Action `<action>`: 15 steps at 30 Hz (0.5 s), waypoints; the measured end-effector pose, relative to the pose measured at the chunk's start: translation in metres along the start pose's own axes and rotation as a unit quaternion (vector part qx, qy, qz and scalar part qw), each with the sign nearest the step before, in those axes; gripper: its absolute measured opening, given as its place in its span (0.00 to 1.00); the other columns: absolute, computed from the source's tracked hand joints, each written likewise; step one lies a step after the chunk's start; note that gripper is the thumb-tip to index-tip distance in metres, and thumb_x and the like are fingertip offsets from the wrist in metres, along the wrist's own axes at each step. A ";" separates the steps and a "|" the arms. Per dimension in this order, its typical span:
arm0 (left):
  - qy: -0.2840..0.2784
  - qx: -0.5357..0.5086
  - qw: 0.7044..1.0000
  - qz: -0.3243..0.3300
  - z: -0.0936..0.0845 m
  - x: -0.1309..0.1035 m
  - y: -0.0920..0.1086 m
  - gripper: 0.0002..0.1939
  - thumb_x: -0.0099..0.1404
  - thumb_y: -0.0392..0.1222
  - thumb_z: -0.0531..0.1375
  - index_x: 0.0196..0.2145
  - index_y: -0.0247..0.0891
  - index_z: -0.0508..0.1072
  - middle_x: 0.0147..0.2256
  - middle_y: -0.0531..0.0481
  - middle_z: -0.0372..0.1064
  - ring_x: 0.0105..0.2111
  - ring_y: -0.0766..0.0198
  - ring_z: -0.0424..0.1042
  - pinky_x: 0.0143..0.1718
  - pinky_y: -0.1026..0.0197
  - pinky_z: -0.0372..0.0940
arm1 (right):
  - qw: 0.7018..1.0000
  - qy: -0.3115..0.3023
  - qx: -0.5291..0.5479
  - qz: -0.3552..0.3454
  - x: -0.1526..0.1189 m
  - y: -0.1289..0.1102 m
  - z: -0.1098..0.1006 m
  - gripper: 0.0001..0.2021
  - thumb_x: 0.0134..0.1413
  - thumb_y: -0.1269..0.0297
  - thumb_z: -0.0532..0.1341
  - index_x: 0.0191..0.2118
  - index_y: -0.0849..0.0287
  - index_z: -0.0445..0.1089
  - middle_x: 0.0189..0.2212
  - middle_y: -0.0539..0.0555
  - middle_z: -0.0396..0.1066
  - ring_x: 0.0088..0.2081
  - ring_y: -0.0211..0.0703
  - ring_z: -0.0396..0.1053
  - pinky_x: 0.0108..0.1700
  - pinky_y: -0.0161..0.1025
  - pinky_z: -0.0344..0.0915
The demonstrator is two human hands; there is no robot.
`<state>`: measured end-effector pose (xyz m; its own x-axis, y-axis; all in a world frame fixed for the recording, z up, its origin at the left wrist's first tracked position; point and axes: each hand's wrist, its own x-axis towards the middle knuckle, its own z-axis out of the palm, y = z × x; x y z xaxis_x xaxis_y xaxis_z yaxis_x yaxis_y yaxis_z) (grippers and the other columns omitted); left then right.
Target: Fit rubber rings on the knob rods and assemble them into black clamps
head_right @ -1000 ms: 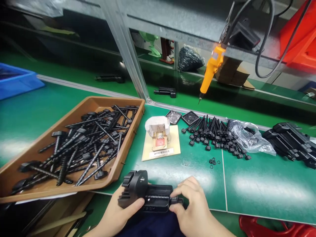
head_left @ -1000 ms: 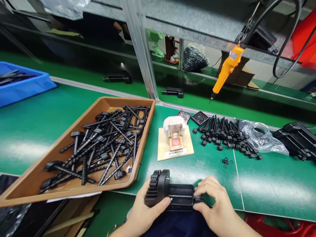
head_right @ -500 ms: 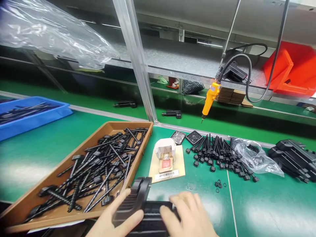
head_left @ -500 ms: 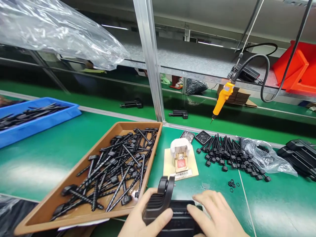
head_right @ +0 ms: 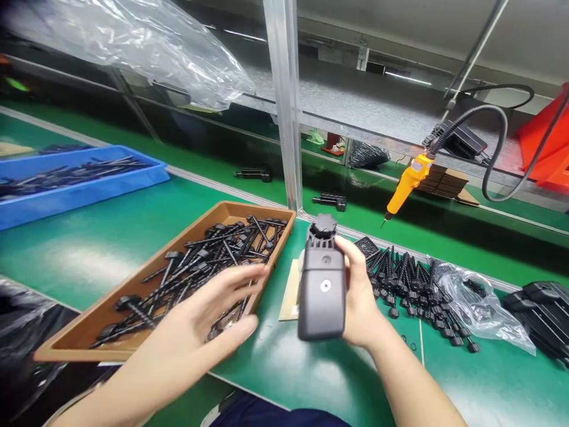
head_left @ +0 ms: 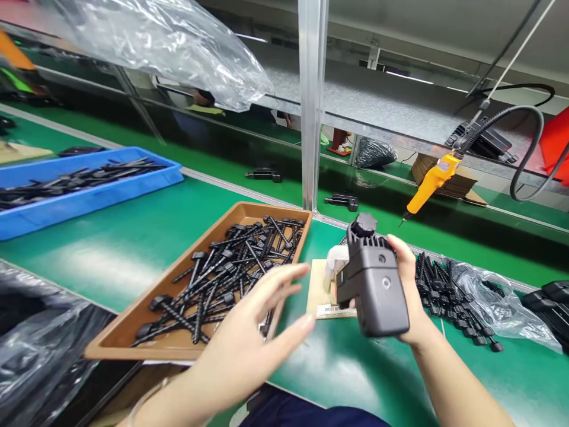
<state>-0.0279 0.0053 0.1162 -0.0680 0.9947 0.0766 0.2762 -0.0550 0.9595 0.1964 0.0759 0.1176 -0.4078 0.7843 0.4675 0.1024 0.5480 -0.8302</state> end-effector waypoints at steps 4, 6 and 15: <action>-0.036 0.089 0.995 0.032 0.007 0.043 -0.003 0.35 0.56 0.51 0.65 0.59 0.40 0.64 0.62 0.38 0.60 0.61 0.40 0.62 0.60 0.40 0.61 | 0.996 -0.002 0.083 0.025 0.021 0.025 0.004 0.35 0.50 0.60 0.68 0.59 0.47 0.49 0.43 0.53 0.70 0.39 0.44 0.74 0.44 0.43 0.72; -0.072 0.114 0.990 0.045 0.012 0.054 -0.007 0.41 0.55 0.50 0.66 0.62 0.37 0.59 0.63 0.36 0.57 0.62 0.40 0.60 0.63 0.39 0.57 | 0.995 -0.003 0.081 0.052 0.027 0.034 0.009 0.34 0.48 0.60 0.69 0.57 0.49 0.51 0.45 0.55 0.69 0.41 0.45 0.73 0.44 0.44 0.70; -0.148 0.038 0.981 0.117 0.041 0.095 -0.022 0.54 0.39 0.39 0.75 0.62 0.34 0.60 0.58 0.35 0.65 0.58 0.38 0.64 0.60 0.38 0.60 | 0.998 -0.044 -0.004 0.048 0.042 0.044 -0.004 0.31 0.47 0.64 0.66 0.57 0.54 0.56 0.43 0.53 0.72 0.41 0.43 0.71 0.47 0.43 0.66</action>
<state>-0.0013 0.1048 0.0916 0.2832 0.9381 0.1995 0.3221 -0.2889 0.9016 0.1874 0.1344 0.1026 -0.4735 0.8054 0.3565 0.1531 0.4738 -0.8672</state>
